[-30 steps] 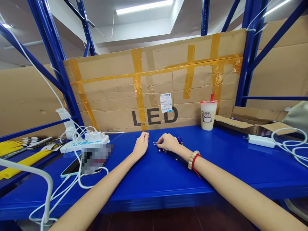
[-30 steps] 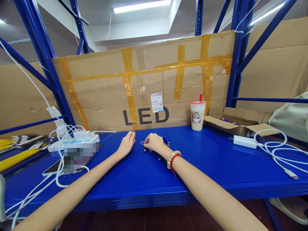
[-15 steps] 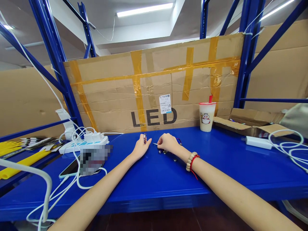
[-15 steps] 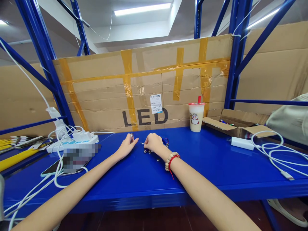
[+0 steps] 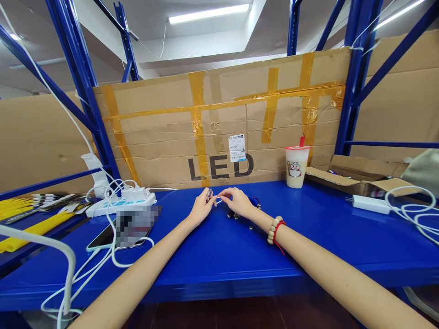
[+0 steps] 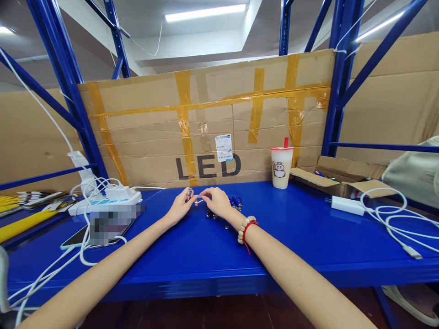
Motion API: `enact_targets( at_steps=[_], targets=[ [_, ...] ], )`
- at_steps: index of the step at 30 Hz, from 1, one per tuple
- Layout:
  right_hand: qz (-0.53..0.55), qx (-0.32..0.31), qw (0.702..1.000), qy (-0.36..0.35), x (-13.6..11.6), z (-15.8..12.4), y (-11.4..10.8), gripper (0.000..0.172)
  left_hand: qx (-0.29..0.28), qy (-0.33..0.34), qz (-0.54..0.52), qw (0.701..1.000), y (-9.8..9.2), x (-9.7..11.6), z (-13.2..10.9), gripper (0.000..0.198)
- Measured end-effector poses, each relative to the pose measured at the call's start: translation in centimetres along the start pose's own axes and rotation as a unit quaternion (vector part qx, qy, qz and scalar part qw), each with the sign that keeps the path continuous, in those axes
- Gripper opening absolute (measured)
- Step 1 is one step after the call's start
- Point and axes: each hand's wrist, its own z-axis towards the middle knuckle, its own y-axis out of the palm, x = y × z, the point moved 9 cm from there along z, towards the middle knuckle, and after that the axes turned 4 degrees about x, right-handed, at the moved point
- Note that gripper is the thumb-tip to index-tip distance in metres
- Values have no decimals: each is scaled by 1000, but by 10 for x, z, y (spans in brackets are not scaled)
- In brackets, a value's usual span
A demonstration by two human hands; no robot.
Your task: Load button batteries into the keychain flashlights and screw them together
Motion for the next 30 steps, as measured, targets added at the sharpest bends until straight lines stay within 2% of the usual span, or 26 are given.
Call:
enact_targets(
  at_steps=[5,15,21,30],
  targets=[
    [-11,15,999,-30,-2,1,-3,22,16,11,-14,1000,-2,1,0,19],
    [-85,-68,985,-136,-25,-12,6,25,42,1,-12,999,-7,-2,1,20],
    [-106,-96,979,-147,-29,-15,9,23,28,8,-25,999,-3,1,0,19],
    [-79,-81,982,-151,-28,-13,6,22,11,9,-41,999,0,-2,2,18]
  ],
)
